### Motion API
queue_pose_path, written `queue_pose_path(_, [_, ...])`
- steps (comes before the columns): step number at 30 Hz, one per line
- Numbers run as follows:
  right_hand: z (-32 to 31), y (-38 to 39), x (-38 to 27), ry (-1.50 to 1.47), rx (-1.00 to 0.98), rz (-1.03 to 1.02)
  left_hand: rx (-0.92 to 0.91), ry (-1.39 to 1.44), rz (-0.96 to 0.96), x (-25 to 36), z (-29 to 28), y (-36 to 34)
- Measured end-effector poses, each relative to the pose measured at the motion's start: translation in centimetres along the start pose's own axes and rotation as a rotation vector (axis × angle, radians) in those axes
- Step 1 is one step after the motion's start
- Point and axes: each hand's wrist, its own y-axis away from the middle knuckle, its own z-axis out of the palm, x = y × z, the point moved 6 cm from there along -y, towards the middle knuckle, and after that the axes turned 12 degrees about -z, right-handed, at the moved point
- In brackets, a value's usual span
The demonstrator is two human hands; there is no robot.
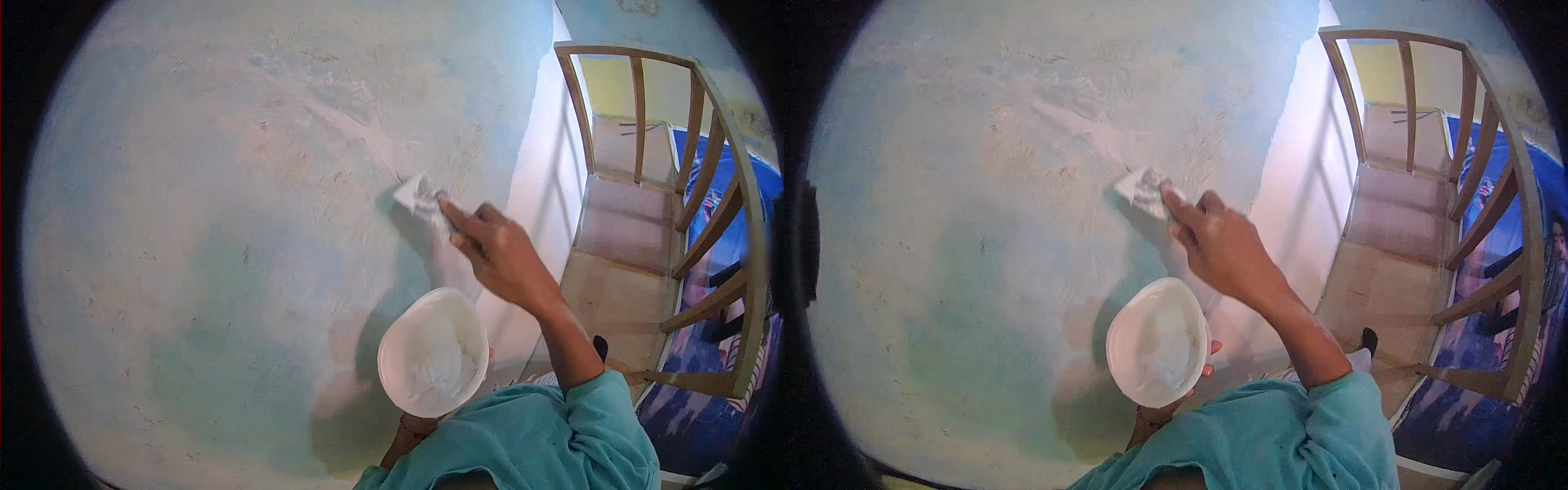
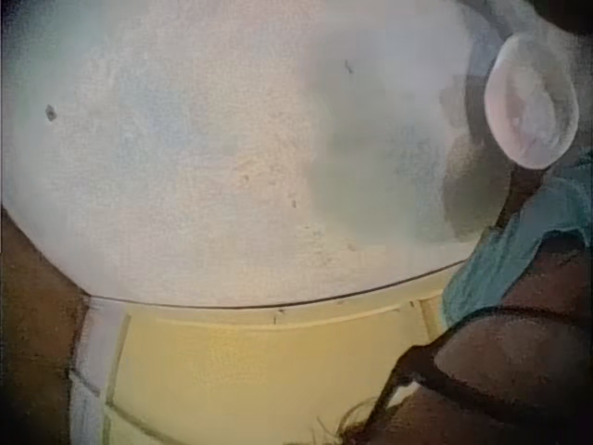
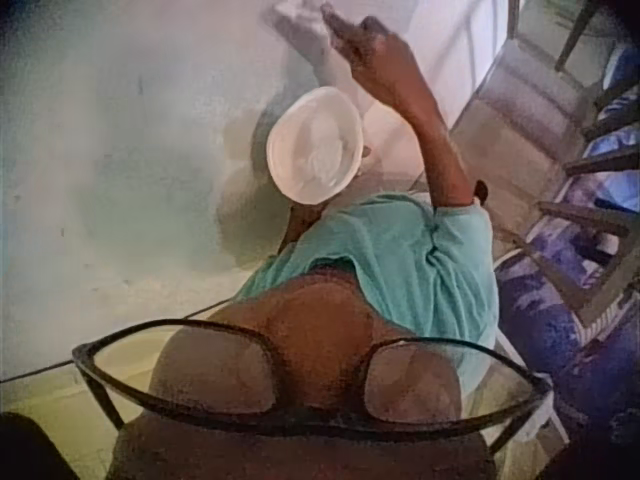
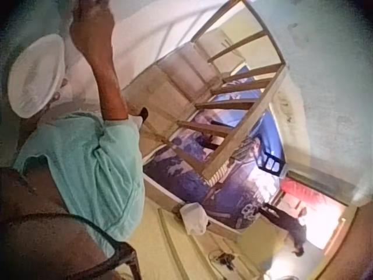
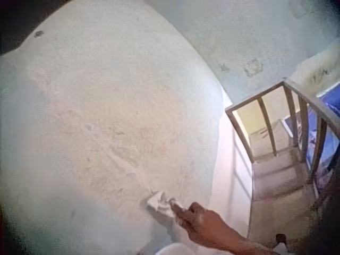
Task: The person holds a bowl of plaster in one hand and applies and smooths the plaster over a crack in the ceiling using a putty knife.
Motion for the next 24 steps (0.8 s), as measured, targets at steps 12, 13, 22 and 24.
queue_pose_path(12, [2.0,-1.6,1.1,0.1,0.047,0.067,-0.01,-0.007,0.017,1.1,-0.6,0.6])
queue_pose_path(13, [1.9,-0.9,1.0,0.103,0.046,0.073,-0.006,-0.007,0.014,1.2,-0.8,0.8])
queue_pose_path(22, [-2.1,-5.0,-0.9,0.636,0.091,0.075,-0.003,-0.003,-0.027,1.4,-0.6,1.7])
queue_pose_path(24, [-1.9,-6.9,-1.0,0.662,0.037,0.076,-0.012,0.004,-0.038,1.4,-0.6,1.5])
